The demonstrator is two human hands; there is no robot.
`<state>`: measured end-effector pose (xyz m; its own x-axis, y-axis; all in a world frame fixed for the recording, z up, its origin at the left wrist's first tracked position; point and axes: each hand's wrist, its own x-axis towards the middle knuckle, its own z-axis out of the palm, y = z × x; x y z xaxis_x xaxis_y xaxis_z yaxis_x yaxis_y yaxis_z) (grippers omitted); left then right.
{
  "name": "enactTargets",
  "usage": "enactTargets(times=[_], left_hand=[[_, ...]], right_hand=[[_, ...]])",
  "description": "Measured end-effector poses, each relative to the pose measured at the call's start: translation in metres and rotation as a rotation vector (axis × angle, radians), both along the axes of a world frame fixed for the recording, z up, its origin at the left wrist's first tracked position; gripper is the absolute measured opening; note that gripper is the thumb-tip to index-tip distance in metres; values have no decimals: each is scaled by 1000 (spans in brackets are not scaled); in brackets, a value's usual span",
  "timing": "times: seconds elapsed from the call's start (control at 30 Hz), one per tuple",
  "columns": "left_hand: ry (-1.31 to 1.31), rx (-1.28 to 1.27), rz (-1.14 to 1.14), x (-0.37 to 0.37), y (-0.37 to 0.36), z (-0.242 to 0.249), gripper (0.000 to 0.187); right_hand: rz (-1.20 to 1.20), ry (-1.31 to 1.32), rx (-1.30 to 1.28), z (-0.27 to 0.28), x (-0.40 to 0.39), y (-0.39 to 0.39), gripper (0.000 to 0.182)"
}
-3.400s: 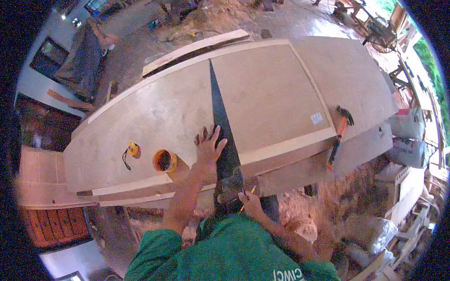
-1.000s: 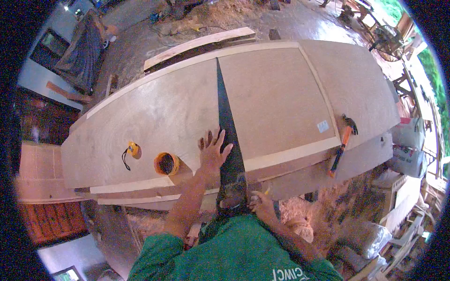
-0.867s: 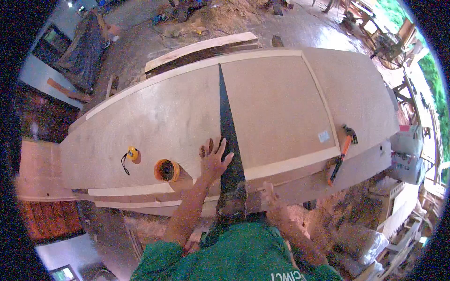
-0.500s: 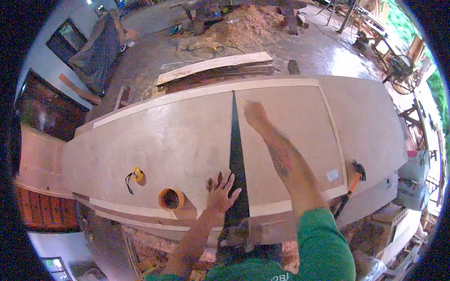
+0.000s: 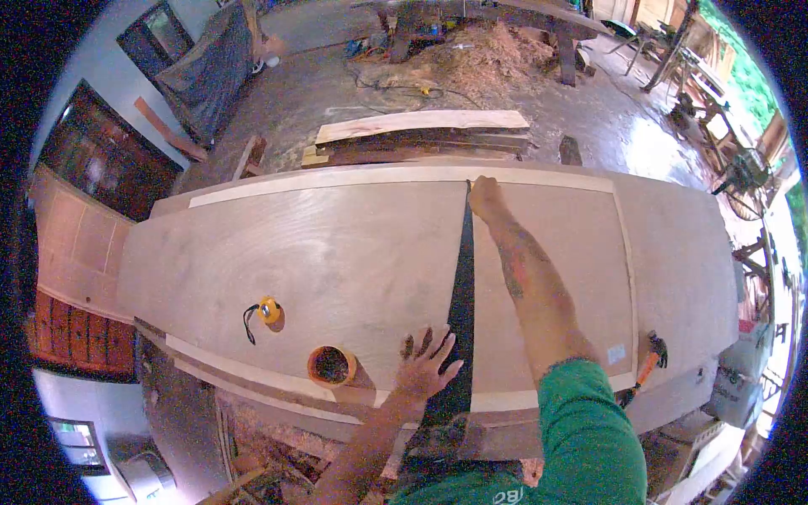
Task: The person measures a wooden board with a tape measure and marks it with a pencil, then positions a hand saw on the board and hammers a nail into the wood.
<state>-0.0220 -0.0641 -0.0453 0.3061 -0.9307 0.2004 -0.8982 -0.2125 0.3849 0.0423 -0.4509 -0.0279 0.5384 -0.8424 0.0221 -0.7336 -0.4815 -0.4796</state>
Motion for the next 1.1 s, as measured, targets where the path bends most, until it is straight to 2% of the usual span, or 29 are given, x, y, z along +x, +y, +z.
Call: enactTargets(times=[0.07, 0.17, 0.2, 0.27, 0.3, 0.33, 0.43, 0.47, 0.5, 0.63, 0.73, 0.8, 0.87, 0.9, 1.03, 1.1], left_hand=[[19, -30, -7, 0, 0, -2, 58], [60, -18, -14, 0, 0, -7, 57], [72, -17, -28, -1, 0, -9, 57], [54, -25, -27, 1, 0, -12, 56], [53, -5, -32, 1, -1, -12, 57], [63, -9, -51, 1, -1, -12, 57], [22, -51, -37, 1, -1, -16, 58], [26, -60, -50, 2, -1, -15, 58], [20, -43, -37, 2, -2, -14, 58], [-6, -4, -42, 3, -3, -13, 57], [-21, 20, -58, 3, -2, -17, 58], [-44, 31, -51, 5, -3, -18, 59], [-58, 79, -55, 7, -3, -15, 60], [-43, 90, -39, 7, -4, -18, 60], [14, 194, 52, -5, -5, -18, 61], [8, 196, 127, -12, -4, -18, 61]], right_hand=[[51, 2, -41, 9, 2, 3, 21], [119, 56, -74, 25, -8, 19, 17], [335, 213, -119, 30, -15, 27, 16], [467, 357, -79, 33, -29, 50, 17], [380, 343, 2, 32, -42, 68, 18], [404, 340, -24, 4, -63, 76, 18], [461, 207, -308, -43, -139, 145, 17], [623, 65, -264, -30, -164, 171, 16], [534, 314, -18, -49, -184, 194, 14], [480, 240, 150, 19, -248, 309, 14], [428, 239, 268, 43, -267, 333, 16], [482, 256, 281, 45, -280, 331, 21], [183, -76, 159, 36, -293, 345, 34], [187, -94, 155, 29, -297, 360, 34], [-185, -188, 811, -11, -315, 434, 53], [-181, -232, 751, -5, -302, 446, 53]])
